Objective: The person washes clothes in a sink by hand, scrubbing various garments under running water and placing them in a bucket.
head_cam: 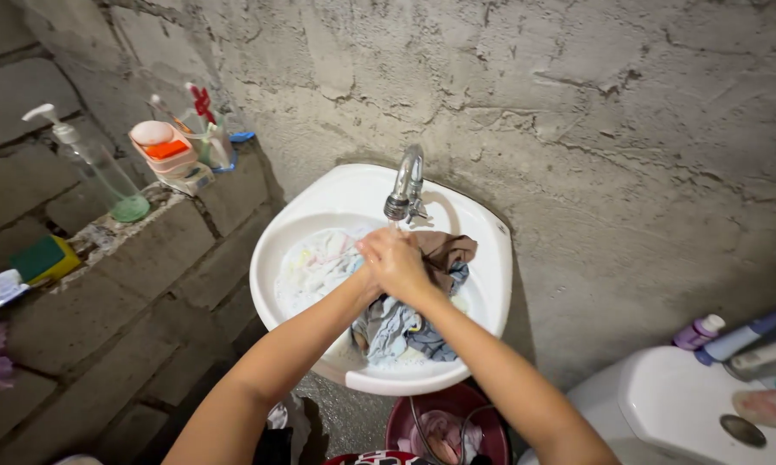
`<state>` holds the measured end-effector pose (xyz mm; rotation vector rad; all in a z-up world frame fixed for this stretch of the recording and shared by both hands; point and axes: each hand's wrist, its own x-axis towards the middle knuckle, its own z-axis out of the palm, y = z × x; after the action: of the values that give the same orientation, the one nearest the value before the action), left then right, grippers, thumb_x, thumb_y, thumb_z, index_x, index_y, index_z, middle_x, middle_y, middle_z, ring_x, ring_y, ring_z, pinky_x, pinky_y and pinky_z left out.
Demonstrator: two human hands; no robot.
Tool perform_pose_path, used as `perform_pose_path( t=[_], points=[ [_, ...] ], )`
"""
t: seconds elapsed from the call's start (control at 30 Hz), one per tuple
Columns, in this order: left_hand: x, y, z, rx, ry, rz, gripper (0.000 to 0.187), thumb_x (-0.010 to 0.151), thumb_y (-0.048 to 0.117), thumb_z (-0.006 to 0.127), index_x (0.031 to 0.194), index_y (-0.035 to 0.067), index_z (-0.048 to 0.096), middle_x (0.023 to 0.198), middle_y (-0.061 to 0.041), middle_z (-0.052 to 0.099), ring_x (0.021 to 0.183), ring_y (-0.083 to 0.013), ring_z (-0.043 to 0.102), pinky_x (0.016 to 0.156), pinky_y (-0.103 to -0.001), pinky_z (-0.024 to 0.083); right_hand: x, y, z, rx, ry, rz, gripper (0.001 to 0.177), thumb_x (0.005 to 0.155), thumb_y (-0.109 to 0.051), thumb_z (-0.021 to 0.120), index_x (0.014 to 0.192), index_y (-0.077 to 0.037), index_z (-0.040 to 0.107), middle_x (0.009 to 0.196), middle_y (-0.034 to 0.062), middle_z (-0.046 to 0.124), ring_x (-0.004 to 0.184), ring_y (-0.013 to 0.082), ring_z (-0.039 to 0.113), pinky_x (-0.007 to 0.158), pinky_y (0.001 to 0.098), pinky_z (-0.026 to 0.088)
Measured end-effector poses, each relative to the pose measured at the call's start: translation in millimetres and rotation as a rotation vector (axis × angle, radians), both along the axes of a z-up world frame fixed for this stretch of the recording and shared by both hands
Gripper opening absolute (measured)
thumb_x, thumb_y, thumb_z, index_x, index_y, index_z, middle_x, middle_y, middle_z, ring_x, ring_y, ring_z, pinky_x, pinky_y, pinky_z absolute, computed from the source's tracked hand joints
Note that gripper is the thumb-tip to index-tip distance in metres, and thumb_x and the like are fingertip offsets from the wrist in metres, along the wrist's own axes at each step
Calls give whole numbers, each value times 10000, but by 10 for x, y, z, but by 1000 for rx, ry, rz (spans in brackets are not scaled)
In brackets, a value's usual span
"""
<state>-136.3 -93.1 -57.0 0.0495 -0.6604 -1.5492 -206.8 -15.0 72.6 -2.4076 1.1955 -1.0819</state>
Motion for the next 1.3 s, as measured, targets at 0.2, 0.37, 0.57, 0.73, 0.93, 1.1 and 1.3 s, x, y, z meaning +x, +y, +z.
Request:
perform_pose_path(
  t=[0.2,0.37,0.57,0.73,0.93,1.1,1.3],
  points=[
    [283,140,707,472,-243,-288,277,994,371,607,1076,120,692,1068,-63,735,992,-214,677,902,-375,544,-428,-497,-303,347,-505,192,339,1061,-329,506,1206,-85,691,1181,72,727,1109,219,664,982,356,511],
    [620,452,1568,338,-541,-235,263,929,306,635,1026,69,693,977,-110,705,889,-243,672,835,-422,585,-809,-391,-222,988,-625,459,339,1049,-217,629,1257,50,655,1156,92,738,1062,186,665,947,354,516],
    [798,710,1480,-202,-1431,-206,436,858,229,812,1226,86,625,1155,-72,715,1064,-174,669,1013,-370,497,-804,-397,391,706,-1384,497,259,1060,-254,676,1186,-38,607,1065,82,702,970,224,692,899,407,558],
    [582,446,1030,107,-787,-57,274,941,186,683,1164,29,654,1067,-71,694,988,-189,652,931,-418,532,-370,-378,2,791,-1593,440,385,928,-403,637,1071,-46,648,956,108,720,896,270,718,842,426,561],
    [152,208,624,527,-429,49,212,972,195,632,1107,33,652,994,-63,695,893,-174,652,825,-389,541,246,-275,-252,-40,-404,-258,259,874,-321,685,918,-66,664,795,146,701,772,333,709,730,460,544],
    [136,51,310,451,-325,76,187,998,202,590,1060,37,651,933,-57,697,814,-162,653,737,-364,550,295,-192,-86,59,-300,-406,212,853,-281,717,809,-78,674,698,187,687,705,380,701,672,491,528],
    [148,156,278,189,-11,-228,263,1049,290,545,1119,59,648,1023,-84,718,933,-216,690,837,-355,569,208,-45,68,-81,-195,-333,265,928,-293,680,950,-31,653,888,247,677,862,403,666,769,496,495]
  ],
)
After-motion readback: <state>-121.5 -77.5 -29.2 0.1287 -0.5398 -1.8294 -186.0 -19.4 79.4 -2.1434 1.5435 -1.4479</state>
